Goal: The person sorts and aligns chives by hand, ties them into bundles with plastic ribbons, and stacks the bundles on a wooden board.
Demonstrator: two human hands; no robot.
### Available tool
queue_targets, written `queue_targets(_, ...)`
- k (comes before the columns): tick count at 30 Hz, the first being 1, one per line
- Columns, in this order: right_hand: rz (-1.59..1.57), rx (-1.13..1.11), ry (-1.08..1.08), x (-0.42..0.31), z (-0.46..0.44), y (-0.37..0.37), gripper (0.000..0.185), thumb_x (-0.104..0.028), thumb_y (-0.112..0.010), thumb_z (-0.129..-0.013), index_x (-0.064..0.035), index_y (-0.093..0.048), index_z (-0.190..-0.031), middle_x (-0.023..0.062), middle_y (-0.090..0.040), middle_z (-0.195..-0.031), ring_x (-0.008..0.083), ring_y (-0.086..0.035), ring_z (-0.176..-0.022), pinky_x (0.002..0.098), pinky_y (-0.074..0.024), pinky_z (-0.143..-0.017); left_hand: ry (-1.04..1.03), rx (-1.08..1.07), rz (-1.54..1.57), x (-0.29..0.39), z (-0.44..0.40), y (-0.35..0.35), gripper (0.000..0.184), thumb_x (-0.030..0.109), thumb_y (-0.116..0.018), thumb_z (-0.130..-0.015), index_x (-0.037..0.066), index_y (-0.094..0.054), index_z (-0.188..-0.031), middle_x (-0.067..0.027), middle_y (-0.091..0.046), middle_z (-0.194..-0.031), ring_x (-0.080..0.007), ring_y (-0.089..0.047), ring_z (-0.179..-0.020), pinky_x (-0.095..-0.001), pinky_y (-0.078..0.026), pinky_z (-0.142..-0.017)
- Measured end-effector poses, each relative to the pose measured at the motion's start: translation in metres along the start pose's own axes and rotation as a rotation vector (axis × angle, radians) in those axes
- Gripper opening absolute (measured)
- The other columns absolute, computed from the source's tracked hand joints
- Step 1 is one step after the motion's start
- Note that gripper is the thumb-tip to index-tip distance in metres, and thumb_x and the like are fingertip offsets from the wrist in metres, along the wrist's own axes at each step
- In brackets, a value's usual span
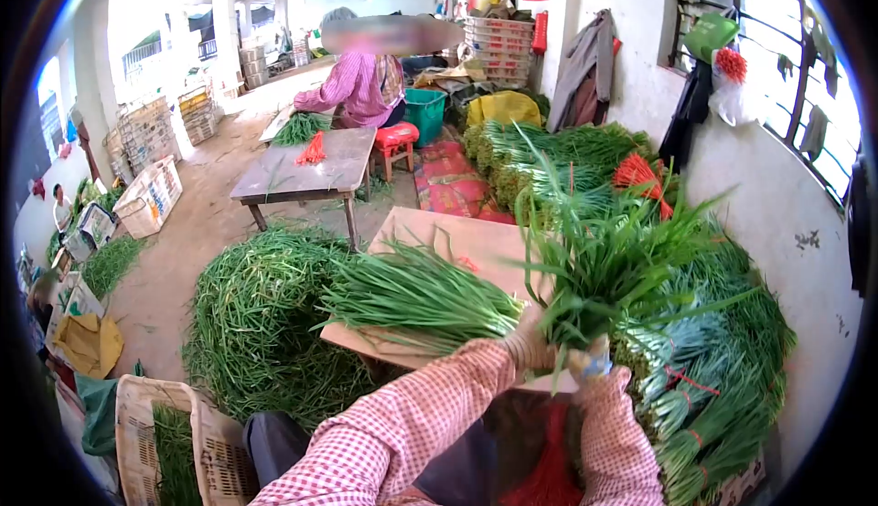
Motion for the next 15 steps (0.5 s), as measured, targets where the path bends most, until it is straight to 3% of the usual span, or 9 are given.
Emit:
queue_targets(1, -0.062, 0.028, -0.069, 0.024, 0.007, 0.012, 0.082, -0.006, -0.088, -0.058, -0.0048, -0.048, -0.129, 0.0100, -0.057, -0.124, 0.0216, -0.055, -0.114, 0.0373, -0.0468, -0.099, -0.142, 0.121, -0.252, -0.010, -0.004, 0.005, 0.033, 0.033, -0.051, -0.093, 0.007, -0.061, -0.111, -0.0093, -0.064, -0.112, -0.0245, -0.060, -0.101, -0.0400, -0.048, -0.094)
queue_targets(2, -0.092, 0.014, -0.062, 0.026, 0.009, 0.015, 0.085, -0.006, -0.089, -0.055, -0.0041, -0.048, -0.129, 0.0098, -0.056, -0.124, 0.0221, -0.055, -0.114, 0.0369, -0.0468, -0.098, -0.403, 0.044, -0.434, -0.030, -0.020, 0.026, 0.037, 0.037, -0.048, -0.094, 0.009, -0.062, -0.113, -0.0091, -0.065, -0.111, -0.0250, -0.062, -0.099, -0.0420, -0.051, -0.090)
queue_targets(4, -0.130, 0.003, -0.069, 0.015, 0.012, 0.011, 0.088, -0.006, -0.090, -0.053, -0.0033, -0.048, -0.130, 0.0095, -0.055, -0.125, 0.0226, -0.055, -0.113, 0.0366, -0.0468, -0.098, -0.642, -0.024, -0.619, -0.042, -0.026, 0.039, 0.041, 0.041, -0.045, -0.094, 0.010, -0.063, -0.115, -0.0089, -0.066, -0.111, -0.0256, -0.063, -0.096, -0.0439, -0.053, -0.085)
queue_targets(6, -0.028, 0.065, -0.119, -0.009, 0.002, 0.002, 0.093, -0.013, -0.096, -0.047, -0.0038, -0.051, -0.127, 0.0074, -0.059, -0.122, 0.0206, -0.057, -0.110, 0.0360, -0.0474, -0.096, -0.212, -0.228, -0.130, -0.039, -0.030, 0.030, 0.039, 0.021, -0.063, -0.085, 0.006, -0.059, -0.120, -0.0057, -0.060, -0.121, -0.0197, -0.059, -0.105, -0.0346, -0.050, -0.091)
queue_targets(8, -0.152, 0.077, -0.006, -0.020, -0.002, -0.004, 0.088, -0.007, -0.094, -0.048, -0.0017, -0.052, -0.125, 0.0078, -0.061, -0.119, 0.0218, -0.057, -0.111, 0.0354, -0.0475, -0.096, 0.001, -0.315, 0.116, -0.038, -0.025, 0.013, 0.046, 0.012, -0.072, -0.080, 0.004, -0.056, -0.123, -0.0042, -0.057, -0.125, -0.0167, -0.056, -0.110, -0.0299, -0.049, -0.094)
queue_targets(11, 0.002, 0.082, -0.054, 0.019, 0.001, 0.006, 0.082, -0.005, -0.091, -0.053, -0.0017, -0.052, -0.125, 0.0081, -0.061, -0.118, 0.0216, -0.057, -0.111, 0.0352, -0.0482, -0.095, -0.100, -0.210, -0.001, -0.042, -0.019, 0.011, 0.036, 0.017, -0.063, -0.090, 0.003, -0.056, -0.122, -0.0037, -0.060, -0.119, -0.0161, -0.058, -0.107, -0.0288, -0.050, -0.091)
queue_targets(13, -0.074, 0.128, -0.017, 0.034, -0.008, 0.002, 0.069, -0.003, -0.083, -0.064, -0.0035, -0.052, -0.126, 0.0087, -0.061, -0.116, 0.0196, -0.058, -0.108, 0.0350, -0.0502, -0.091, 0.060, -0.394, 0.613, -0.057, -0.043, 0.033, 0.027, 0.021, -0.060, -0.092, 0.005, -0.061, -0.112, -0.0071, -0.064, -0.112, -0.0181, -0.059, -0.104, -0.0315, -0.050, -0.090)
queue_targets(14, -0.081, 0.133, -0.024, 0.022, -0.008, -0.002, 0.069, -0.003, -0.083, -0.064, -0.0035, -0.052, -0.126, 0.0087, -0.061, -0.116, 0.0196, -0.058, -0.108, 0.0350, -0.0502, -0.091, 0.163, -0.146, 0.554, -0.045, -0.035, 0.022, 0.028, 0.027, -0.060, -0.091, 0.006, -0.063, -0.109, -0.0083, -0.065, -0.110, -0.0192, -0.060, -0.102, -0.0340, -0.049, -0.091)
queue_targets(15, -0.075, 0.074, -0.162, 0.003, -0.007, -0.008, 0.081, -0.006, -0.087, -0.058, -0.0034, -0.048, -0.129, 0.0085, -0.060, -0.117, 0.0207, -0.057, -0.107, 0.0343, -0.0486, -0.093, 0.281, 0.120, 0.494, -0.032, -0.024, 0.012, 0.031, 0.033, -0.059, -0.091, 0.007, -0.064, -0.106, -0.0094, -0.066, -0.107, -0.0202, -0.060, -0.101, -0.0364, -0.048, -0.092)
Point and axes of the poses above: each hand's wrist, its own z-axis away from the middle knuckle, its own y-axis out of the back of the hand, x = y × z, the point moved 3 cm from there along -z, towards the middle knuckle
